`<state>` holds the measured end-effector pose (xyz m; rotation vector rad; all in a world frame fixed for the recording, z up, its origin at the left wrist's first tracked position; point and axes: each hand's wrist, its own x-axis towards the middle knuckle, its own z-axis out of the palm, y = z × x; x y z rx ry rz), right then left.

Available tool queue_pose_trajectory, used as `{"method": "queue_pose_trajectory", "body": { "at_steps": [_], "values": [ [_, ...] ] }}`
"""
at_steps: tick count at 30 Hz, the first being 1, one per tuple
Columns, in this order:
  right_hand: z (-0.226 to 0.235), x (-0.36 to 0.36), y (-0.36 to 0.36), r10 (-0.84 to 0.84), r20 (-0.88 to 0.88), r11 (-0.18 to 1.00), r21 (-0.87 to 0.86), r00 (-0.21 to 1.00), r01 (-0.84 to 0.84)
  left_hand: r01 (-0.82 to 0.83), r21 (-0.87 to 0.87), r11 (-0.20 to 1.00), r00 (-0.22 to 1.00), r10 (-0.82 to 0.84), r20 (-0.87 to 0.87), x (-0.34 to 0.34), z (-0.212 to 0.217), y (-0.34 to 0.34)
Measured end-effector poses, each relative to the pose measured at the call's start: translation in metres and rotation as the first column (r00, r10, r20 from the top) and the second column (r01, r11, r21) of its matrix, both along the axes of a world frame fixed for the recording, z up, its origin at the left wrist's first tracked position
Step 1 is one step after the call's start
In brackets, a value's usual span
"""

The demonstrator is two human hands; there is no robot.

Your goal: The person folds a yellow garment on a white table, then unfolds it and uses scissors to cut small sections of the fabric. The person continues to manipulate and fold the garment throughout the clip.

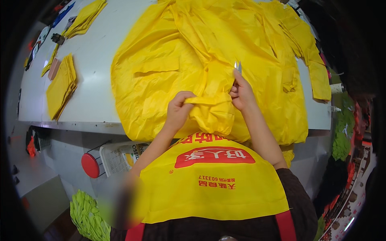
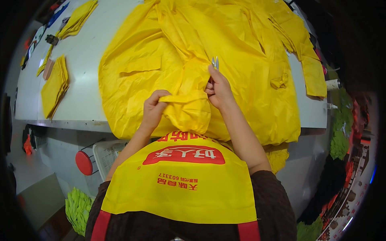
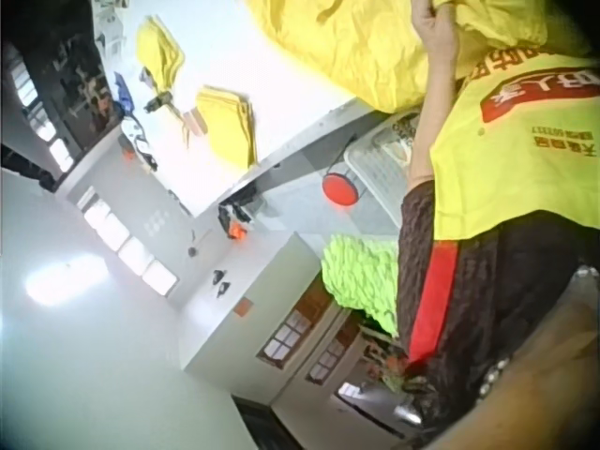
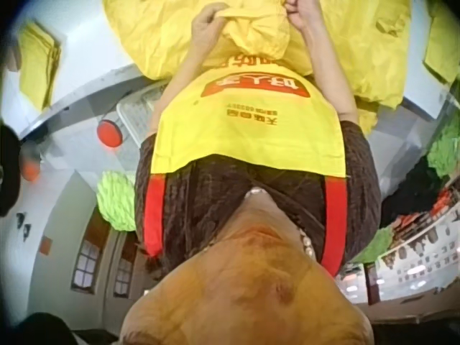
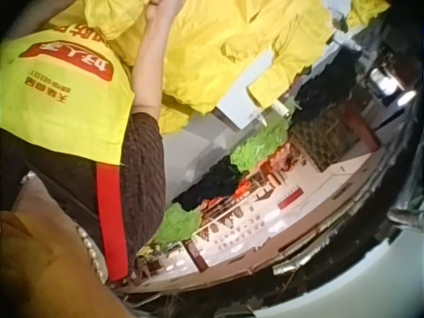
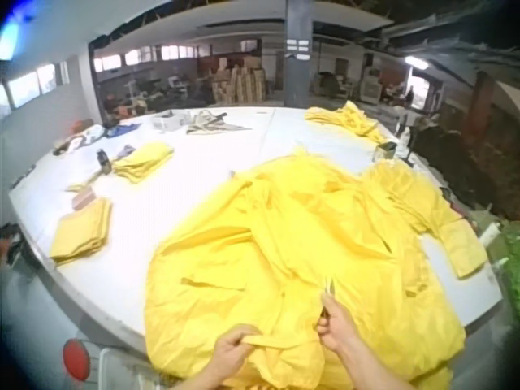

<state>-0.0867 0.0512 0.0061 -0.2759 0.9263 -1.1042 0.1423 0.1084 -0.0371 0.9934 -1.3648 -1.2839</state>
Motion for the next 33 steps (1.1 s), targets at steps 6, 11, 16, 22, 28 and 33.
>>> {"method": "queue_pose_trajectory", "body": {
  "at_steps": [6, 11, 16, 22, 28, 33],
  "values": [
    [0.030, 0.016, 0.036, 0.309, -0.387, 0.885, -0.218, 0.869, -0.412, 0.201, 0.421, 0.885, 0.561, 0.248, -0.790, 0.011, 0.015, 0.012],
    [0.032, 0.053, 0.054, 0.273, -0.514, 0.836, -0.291, 0.813, -0.465, 0.309, 0.337, 0.889, 0.405, 0.198, -0.893, 0.004, -0.009, 0.016],
    [0.035, 0.064, 0.040, 0.226, -0.430, 0.866, -0.322, 0.874, -0.382, 0.344, 0.372, 0.862, 0.270, 0.289, -0.919, -0.013, 0.000, 0.018],
    [0.059, 0.046, 0.022, 0.317, -0.625, 0.671, -0.384, 0.714, -0.634, -0.121, 0.471, 0.874, 0.824, 0.353, -0.443, 0.026, -0.010, 0.009],
    [0.056, 0.044, 0.030, 0.454, -0.668, 0.568, -0.292, 0.589, -0.769, 0.090, -0.089, 0.992, 0.934, -0.053, 0.354, 0.020, 0.104, 0.009],
    [0.053, 0.032, 0.037, 0.586, -0.605, 0.536, -0.210, 0.540, -0.817, 0.219, 0.394, 0.893, 0.971, -0.237, -0.003, 0.016, 0.092, 0.018]
  ]
}}
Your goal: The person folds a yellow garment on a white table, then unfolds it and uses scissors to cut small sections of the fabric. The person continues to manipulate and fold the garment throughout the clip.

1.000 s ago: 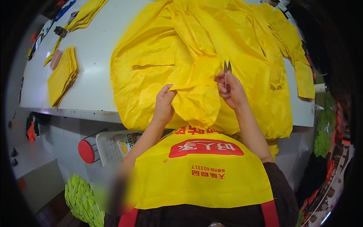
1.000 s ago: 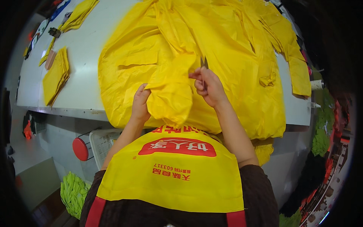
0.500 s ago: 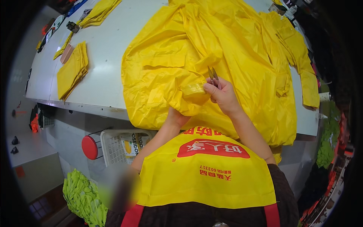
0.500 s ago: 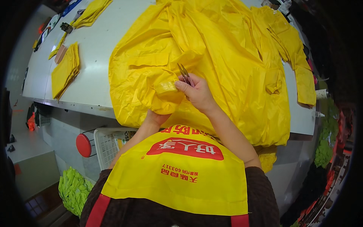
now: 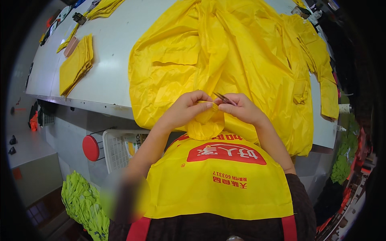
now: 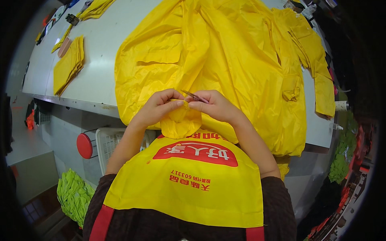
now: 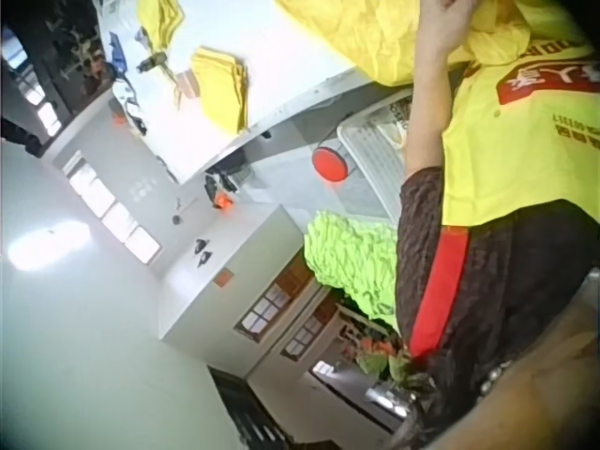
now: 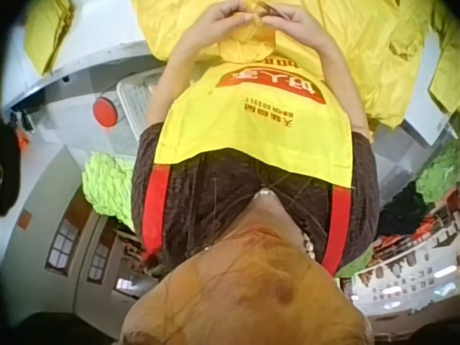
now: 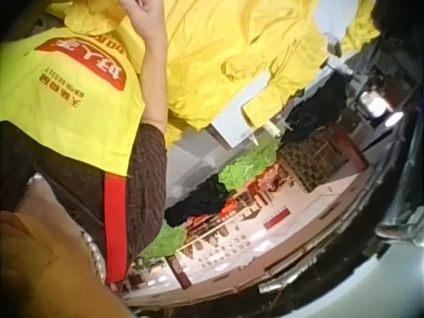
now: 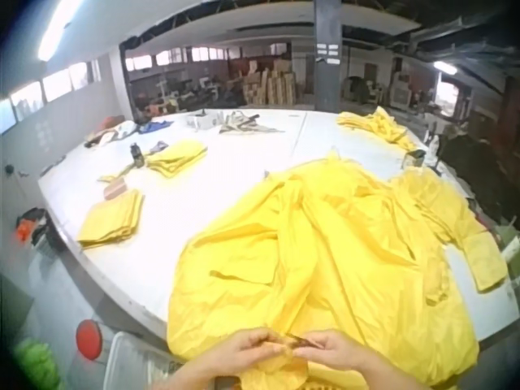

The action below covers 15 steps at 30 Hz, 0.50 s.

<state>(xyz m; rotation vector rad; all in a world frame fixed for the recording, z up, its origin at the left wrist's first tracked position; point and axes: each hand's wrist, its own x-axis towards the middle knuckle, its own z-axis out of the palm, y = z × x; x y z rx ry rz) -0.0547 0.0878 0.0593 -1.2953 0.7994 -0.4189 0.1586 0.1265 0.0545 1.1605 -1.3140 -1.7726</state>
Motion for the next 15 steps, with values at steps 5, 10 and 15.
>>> {"method": "queue_pose_trajectory", "body": {
  "at_steps": [5, 10, 15],
  "values": [
    [-0.023, -0.012, 0.008, 0.011, 0.086, 0.999, -0.047, 0.996, -0.007, 0.000, 0.124, 0.992, 0.997, -0.010, 0.082, -0.003, -0.005, -0.001],
    [-0.022, -0.020, -0.005, -0.026, 0.118, 0.984, 0.177, 0.993, 0.005, -0.108, 0.340, 0.934, 0.941, 0.206, -0.267, -0.002, -0.007, -0.003],
    [-0.007, -0.004, 0.000, -0.203, 0.030, 0.976, -0.068, 0.979, 0.205, -0.194, 0.435, 0.879, 0.902, 0.335, -0.274, -0.006, -0.001, -0.001]
  ]
}}
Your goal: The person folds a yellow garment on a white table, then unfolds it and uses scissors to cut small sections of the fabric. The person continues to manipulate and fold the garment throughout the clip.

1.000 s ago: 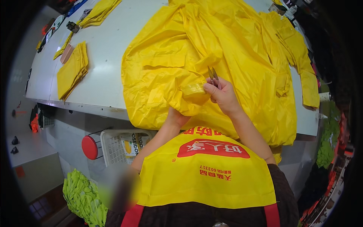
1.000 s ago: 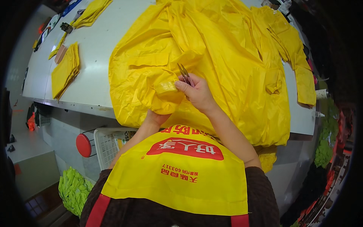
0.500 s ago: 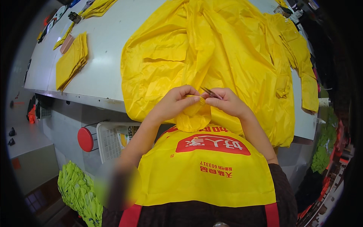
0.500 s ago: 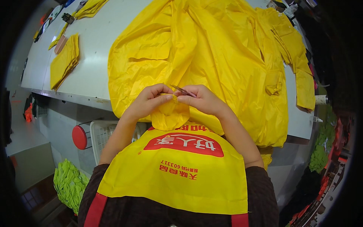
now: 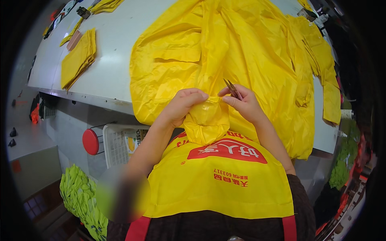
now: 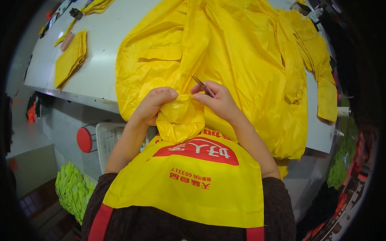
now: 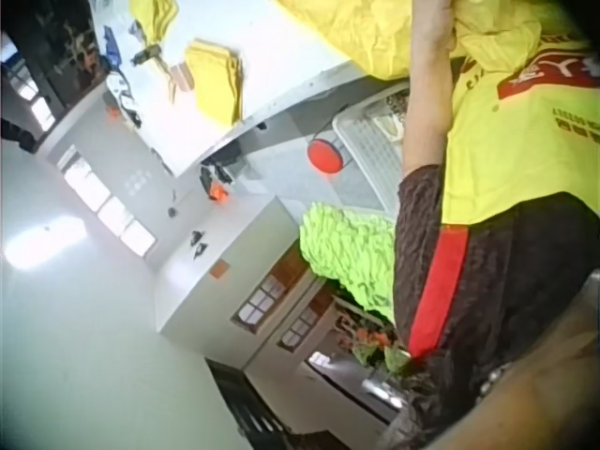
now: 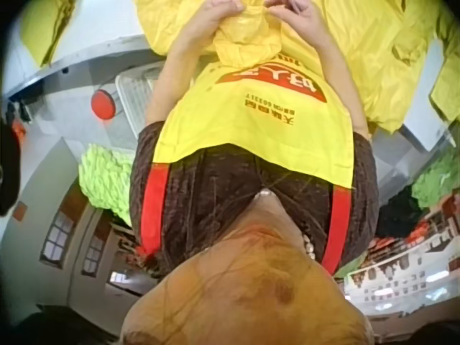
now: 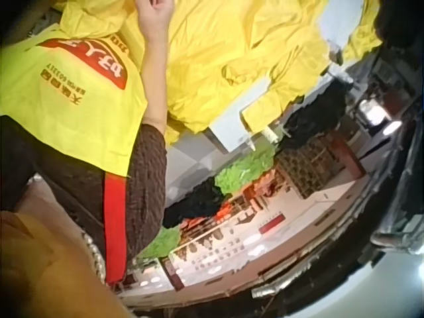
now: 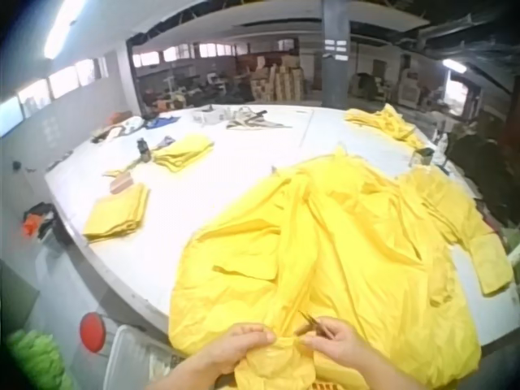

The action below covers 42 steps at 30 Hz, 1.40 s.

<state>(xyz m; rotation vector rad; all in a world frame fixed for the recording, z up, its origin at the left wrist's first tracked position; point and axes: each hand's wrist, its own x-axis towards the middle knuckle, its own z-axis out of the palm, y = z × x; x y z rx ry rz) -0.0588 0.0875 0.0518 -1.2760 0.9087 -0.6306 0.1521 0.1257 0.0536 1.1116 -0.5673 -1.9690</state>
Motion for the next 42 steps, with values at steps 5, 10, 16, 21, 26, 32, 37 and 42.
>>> {"method": "queue_pose_trajectory", "body": {
  "at_steps": [5, 10, 16, 21, 26, 32, 37, 42],
  "values": [
    [0.016, 0.007, 0.011, -0.023, -0.136, 0.807, -0.588, 0.991, -0.062, -0.064, -0.016, 0.998, 0.998, 0.064, 0.000, -0.002, 0.001, 0.003],
    [0.009, 0.012, 0.011, -0.081, -0.255, 0.623, -0.768, 0.964, -0.151, -0.145, -0.032, 0.989, 0.989, 0.145, 0.000, -0.010, -0.005, 0.003],
    [0.029, 0.018, 0.023, -0.146, -0.283, 0.465, -0.865, 0.948, -0.187, -0.152, -0.081, 0.985, 0.980, 0.160, 0.118, -0.021, -0.002, 0.007],
    [0.040, 0.022, 0.036, 0.156, -0.243, 0.864, -0.436, 0.957, -0.251, -0.132, -0.130, 0.983, 0.983, 0.146, 0.109, -0.019, -0.012, 0.005],
    [0.038, -0.006, 0.036, 0.284, -0.125, 0.866, -0.393, 0.951, -0.310, -0.139, -0.020, 0.990, 0.985, 0.136, -0.110, -0.016, -0.002, 0.008],
    [0.026, -0.017, 0.023, -0.130, -0.363, 0.701, -0.692, 0.923, -0.173, -0.077, 0.008, 0.997, 0.989, 0.077, -0.125, -0.013, 0.005, 0.006],
    [0.017, -0.018, 0.016, -0.147, -0.406, 0.554, -0.789, 0.902, -0.265, -0.099, 0.006, 0.995, 0.994, 0.099, -0.040, -0.015, 0.004, 0.006],
    [0.019, -0.017, 0.011, -0.124, -0.409, 0.496, -0.814, 0.904, -0.301, -0.131, 0.020, 0.991, 0.991, 0.132, -0.026, -0.017, 0.003, 0.005]
  ]
}}
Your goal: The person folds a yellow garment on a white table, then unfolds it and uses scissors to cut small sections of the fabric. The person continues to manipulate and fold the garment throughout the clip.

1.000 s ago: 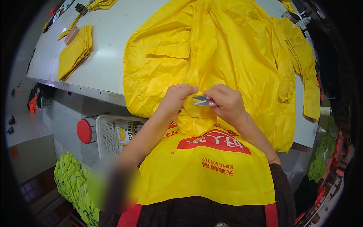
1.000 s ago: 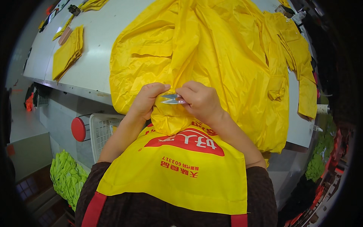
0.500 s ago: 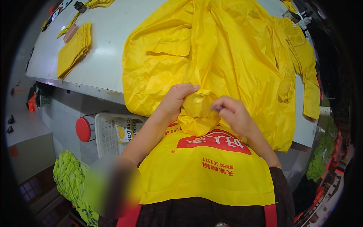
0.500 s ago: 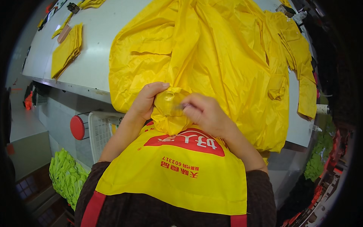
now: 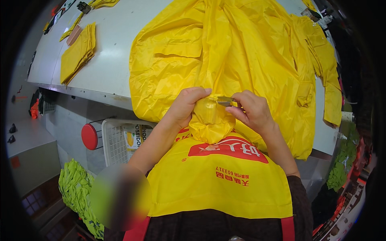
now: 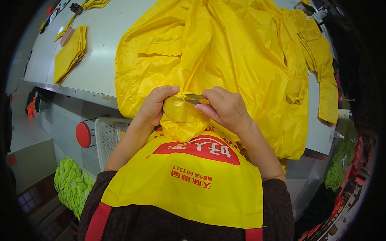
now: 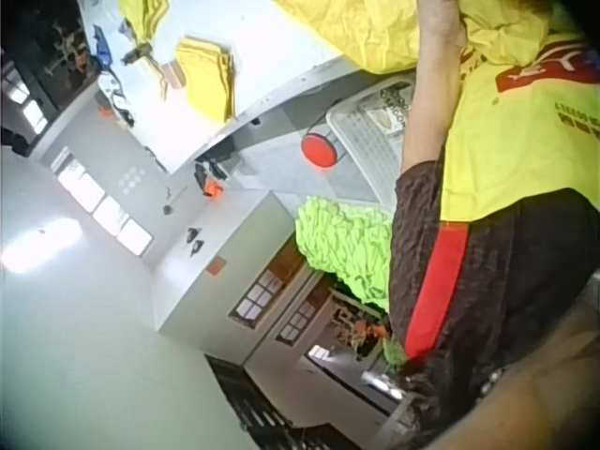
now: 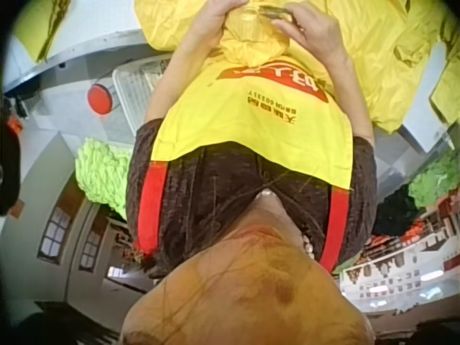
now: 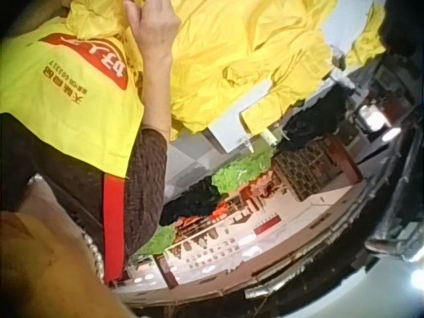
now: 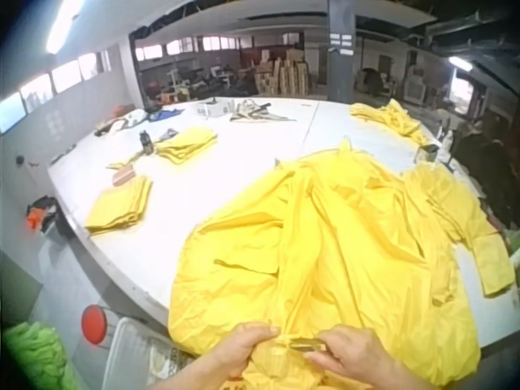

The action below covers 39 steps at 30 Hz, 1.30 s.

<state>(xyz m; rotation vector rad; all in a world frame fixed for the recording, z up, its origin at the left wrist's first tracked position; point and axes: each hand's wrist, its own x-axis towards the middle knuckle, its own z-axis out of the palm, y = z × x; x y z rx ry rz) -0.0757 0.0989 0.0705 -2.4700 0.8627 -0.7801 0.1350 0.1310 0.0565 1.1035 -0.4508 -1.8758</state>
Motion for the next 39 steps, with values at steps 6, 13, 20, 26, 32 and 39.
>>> {"method": "queue_pose_trajectory", "body": {
  "at_steps": [6, 13, 20, 26, 32, 39],
  "values": [
    [-0.002, 0.005, -0.001, 0.001, 0.022, 0.999, 0.045, 1.000, -0.002, 0.002, 0.012, 1.000, 1.000, -0.002, -0.019, -0.001, 0.000, -0.001],
    [0.000, 0.007, -0.002, -0.004, -0.013, 1.000, -0.010, 1.000, 0.004, 0.005, 0.002, 1.000, 0.999, -0.005, -0.053, -0.001, -0.004, -0.002],
    [0.003, 0.007, -0.001, -0.003, -0.048, 0.999, -0.051, 0.999, 0.001, 0.003, -0.001, 1.000, 0.997, -0.003, -0.076, 0.000, -0.008, -0.002],
    [0.001, 0.008, -0.001, -0.018, -0.014, 1.000, -0.001, 1.000, 0.018, 0.016, 0.009, 1.000, 0.996, -0.015, -0.084, -0.001, -0.006, -0.002],
    [0.002, 0.010, 0.000, -0.029, -0.027, 0.999, -0.020, 0.999, 0.029, 0.034, 0.004, 0.999, 0.996, -0.034, -0.083, 0.000, -0.004, -0.002],
    [0.003, 0.011, 0.000, -0.029, -0.070, 0.990, -0.142, 0.997, 0.019, 0.031, 0.001, 1.000, 0.997, -0.031, -0.065, -0.001, -0.006, -0.001]
  ]
}}
